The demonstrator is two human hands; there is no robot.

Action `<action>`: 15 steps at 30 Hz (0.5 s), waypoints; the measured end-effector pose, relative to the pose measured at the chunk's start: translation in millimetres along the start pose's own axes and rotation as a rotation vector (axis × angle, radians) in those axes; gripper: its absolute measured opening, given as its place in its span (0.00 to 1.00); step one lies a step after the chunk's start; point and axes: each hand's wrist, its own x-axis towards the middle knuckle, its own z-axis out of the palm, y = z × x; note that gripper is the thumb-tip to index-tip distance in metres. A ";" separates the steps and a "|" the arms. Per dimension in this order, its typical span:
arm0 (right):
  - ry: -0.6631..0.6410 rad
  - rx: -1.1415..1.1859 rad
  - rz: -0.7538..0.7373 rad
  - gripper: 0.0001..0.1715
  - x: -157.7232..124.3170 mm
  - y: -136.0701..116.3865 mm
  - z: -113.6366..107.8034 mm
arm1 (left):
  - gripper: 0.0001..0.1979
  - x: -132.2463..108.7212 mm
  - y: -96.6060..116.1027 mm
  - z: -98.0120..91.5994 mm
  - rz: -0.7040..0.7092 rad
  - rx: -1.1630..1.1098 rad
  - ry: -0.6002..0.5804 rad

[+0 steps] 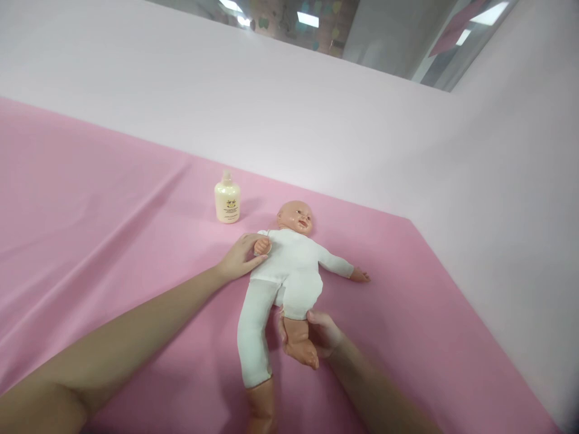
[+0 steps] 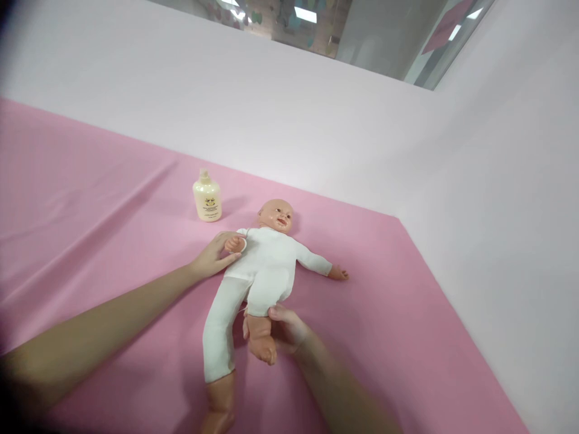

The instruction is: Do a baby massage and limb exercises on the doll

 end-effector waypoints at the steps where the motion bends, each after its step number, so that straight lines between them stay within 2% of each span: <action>1: -0.006 0.001 0.005 0.32 -0.1 0.4 -0.8 | 0.21 0.0 -0.3 0.2 0.000 -0.003 0.001; 10: -0.070 0.007 0.093 0.32 -1.5 -0.3 -3.5 | 0.19 2.1 2.0 -1.3 -0.017 -0.014 -0.007; 15: -0.044 -0.002 0.113 0.33 -2.7 1.8 -5.9 | 0.20 3.0 1.1 -1.0 -0.021 -0.015 -0.010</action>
